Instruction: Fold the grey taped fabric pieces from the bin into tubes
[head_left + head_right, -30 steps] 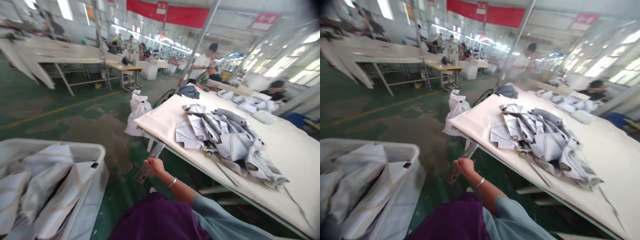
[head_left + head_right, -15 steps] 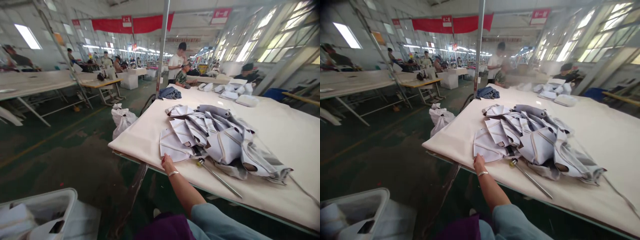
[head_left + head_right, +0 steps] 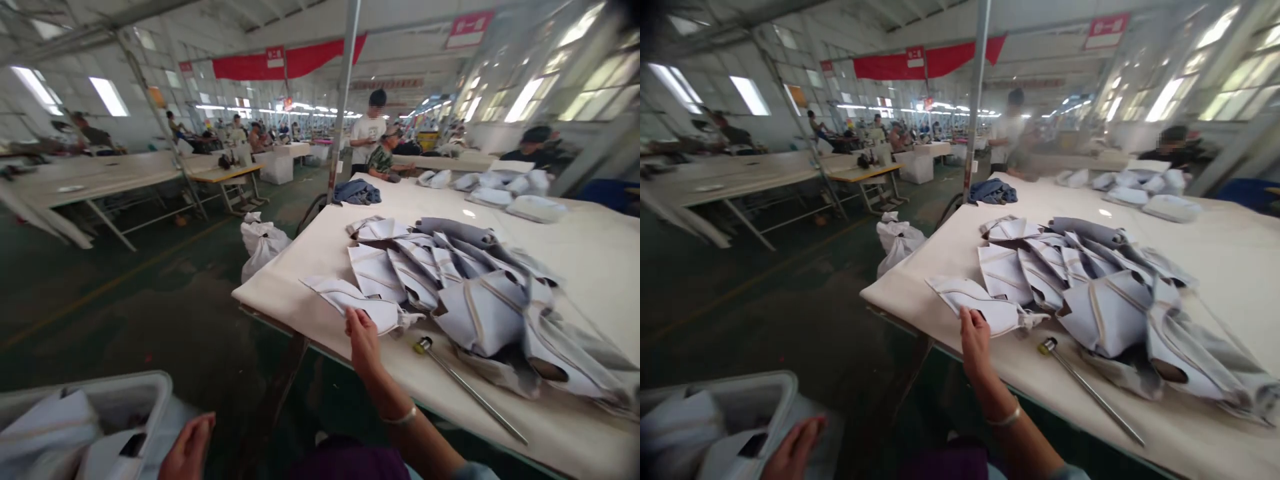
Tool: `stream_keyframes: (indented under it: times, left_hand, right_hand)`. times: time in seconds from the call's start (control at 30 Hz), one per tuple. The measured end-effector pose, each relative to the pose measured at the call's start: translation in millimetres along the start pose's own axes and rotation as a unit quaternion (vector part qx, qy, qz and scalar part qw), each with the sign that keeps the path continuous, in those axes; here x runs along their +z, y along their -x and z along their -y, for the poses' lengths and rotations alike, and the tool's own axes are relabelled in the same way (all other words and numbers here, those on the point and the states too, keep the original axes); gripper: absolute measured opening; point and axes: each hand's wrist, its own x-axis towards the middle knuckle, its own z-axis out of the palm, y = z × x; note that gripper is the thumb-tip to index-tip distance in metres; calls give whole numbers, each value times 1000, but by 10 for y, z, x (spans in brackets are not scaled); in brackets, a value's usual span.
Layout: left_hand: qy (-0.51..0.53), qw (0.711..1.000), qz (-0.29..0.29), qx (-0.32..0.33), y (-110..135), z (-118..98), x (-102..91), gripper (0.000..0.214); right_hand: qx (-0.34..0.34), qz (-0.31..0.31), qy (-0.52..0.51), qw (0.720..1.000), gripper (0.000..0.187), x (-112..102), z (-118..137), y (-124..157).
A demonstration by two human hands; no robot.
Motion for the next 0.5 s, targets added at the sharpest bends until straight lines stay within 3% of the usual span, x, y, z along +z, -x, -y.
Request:
stream_keyframes:
  times: [0.13, 0.23, 0.37, 0.5]
  left_hand:
    - [161, 986, 27, 35, -288, -237, 21, 66]
    - [205, 975, 67, 50, -337, -278, -32, 76]
    - [230, 971, 65, 6, -78, 74, -344, 71]
    - [265, 958, 25, -110, 354, 517, -722, 68]
  right_hand:
    - [21, 98, -26, 995, 42, -25, 460, 600]
    - [47, 128, -70, 988, 37, 56, 627, 985]
    - [81, 160, -94, 979, 31, 258, 670, 1420]
    - [109, 211, -91, 967, 32, 555, 590, 1830]
